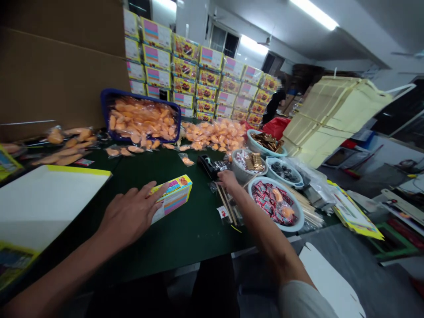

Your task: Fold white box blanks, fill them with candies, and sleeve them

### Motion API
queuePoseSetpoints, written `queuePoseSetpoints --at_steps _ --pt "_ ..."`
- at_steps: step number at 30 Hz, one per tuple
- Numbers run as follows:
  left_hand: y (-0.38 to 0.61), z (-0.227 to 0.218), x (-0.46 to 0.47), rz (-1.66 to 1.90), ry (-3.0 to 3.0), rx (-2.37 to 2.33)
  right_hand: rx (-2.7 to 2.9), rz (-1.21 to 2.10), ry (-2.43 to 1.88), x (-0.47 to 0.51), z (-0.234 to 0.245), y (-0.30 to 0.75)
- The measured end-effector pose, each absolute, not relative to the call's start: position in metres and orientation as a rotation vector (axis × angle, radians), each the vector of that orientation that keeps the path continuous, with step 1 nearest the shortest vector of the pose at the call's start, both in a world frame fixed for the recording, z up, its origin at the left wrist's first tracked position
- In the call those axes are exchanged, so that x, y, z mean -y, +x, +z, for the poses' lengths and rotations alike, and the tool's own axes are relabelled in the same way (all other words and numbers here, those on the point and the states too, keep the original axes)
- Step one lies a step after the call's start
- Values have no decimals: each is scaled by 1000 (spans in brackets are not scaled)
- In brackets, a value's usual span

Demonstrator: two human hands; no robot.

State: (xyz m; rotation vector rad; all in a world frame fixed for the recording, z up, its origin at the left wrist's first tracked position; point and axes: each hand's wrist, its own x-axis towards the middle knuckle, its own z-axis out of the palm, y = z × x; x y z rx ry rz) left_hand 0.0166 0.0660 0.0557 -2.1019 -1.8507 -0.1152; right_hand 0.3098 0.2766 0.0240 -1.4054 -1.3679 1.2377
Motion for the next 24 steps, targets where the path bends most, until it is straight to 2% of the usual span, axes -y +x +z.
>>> queuePoseSetpoints --at_steps 6,13,18,24 --pt "10 41 -67 -386 -2199 1749 1449 1509 -1167 -212 53 305" --pt "9 29 -64 -683 -2152 1592 1509 1823 -1027 -166 86 243" --pt "9 24 -65 -825 -2113 1529 1447 1980 -1118 -159 91 206" --pt "9 23 -65 -939 -2115 1527 1411 1953 -1389 -157 93 194"
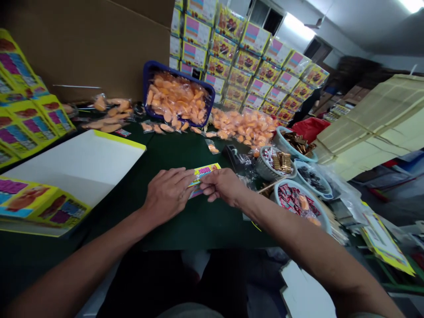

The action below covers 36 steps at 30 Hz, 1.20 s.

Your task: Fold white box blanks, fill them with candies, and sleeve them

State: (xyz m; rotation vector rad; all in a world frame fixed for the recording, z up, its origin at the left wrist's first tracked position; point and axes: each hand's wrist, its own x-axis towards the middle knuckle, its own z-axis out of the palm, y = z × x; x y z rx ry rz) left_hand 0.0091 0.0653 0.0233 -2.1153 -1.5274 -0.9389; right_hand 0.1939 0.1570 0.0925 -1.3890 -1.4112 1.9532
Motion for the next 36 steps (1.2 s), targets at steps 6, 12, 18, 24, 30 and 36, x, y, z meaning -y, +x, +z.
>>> queuePoseSetpoints --at_steps 6,12,18,24,30,36 --pt "13 42 -61 -682 -2181 1732 1449 1937 -1507 -157 99 191" --pt "14 49 -63 -471 -2240 1728 1460 1963 -1547 -161 101 188" --pt "13 47 -65 -526 -2264 1744 1231 2145 -1580 -139 85 212" --pt "11 47 -64 -447 -2215 1685 1116 2111 -1436 -114 66 229" --pt "11 49 -64 -395 -2205 1682 1300 1910 -1117 -122 48 211" --pt "10 52 -63 -339 -2216 1670 1318 1773 -948 -127 17 192"
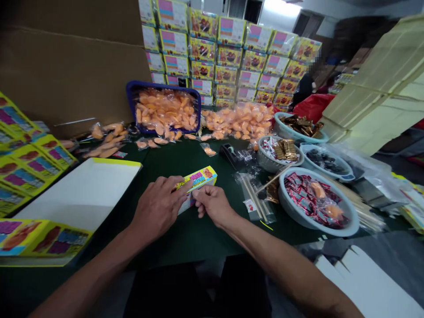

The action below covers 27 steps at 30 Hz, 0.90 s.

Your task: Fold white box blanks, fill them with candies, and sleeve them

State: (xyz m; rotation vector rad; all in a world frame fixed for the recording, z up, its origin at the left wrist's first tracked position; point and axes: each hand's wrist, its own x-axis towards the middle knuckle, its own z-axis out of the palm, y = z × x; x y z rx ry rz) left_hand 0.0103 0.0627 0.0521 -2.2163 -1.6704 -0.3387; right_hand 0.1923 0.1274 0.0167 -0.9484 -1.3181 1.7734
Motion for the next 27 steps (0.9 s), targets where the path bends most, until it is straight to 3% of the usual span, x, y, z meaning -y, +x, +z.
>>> queuePoseSetpoints --at_steps 10,16,21,27 --pt "6 59 -67 -262 -2235 1554 1323 1391 -1225 -130 -34 176" --pt "39 41 -15 -279 -2320 1355 1232 1035 -1266 -79 -44 247" --pt "53 14 49 -785 -2438 1399 1265 882 -1343 -38 -51 320" --pt "55 -25 57 -1518 -1760 2451 1545 780 -1374 -44 -45 313"
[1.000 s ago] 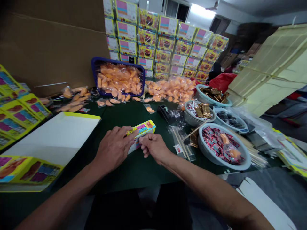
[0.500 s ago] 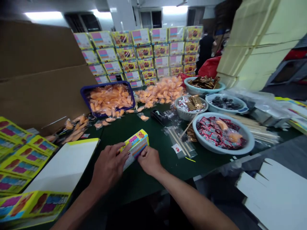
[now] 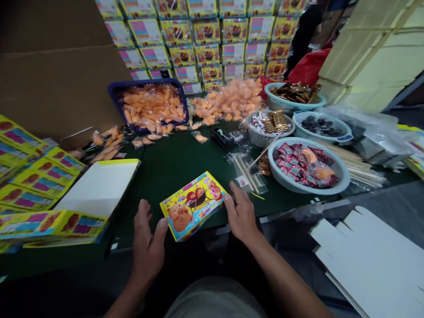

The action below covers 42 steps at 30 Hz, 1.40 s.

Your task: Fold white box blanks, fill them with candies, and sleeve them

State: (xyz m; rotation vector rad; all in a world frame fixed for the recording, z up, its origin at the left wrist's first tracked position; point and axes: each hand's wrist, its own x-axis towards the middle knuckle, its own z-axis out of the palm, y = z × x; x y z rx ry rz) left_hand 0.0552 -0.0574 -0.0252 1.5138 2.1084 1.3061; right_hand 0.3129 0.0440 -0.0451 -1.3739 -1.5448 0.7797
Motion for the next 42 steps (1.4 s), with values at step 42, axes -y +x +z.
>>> queuePoseSetpoints --at_steps 42 --pt "-125 -30 107 2252 548 -2530 1682 1209 -392 -97 41 8"
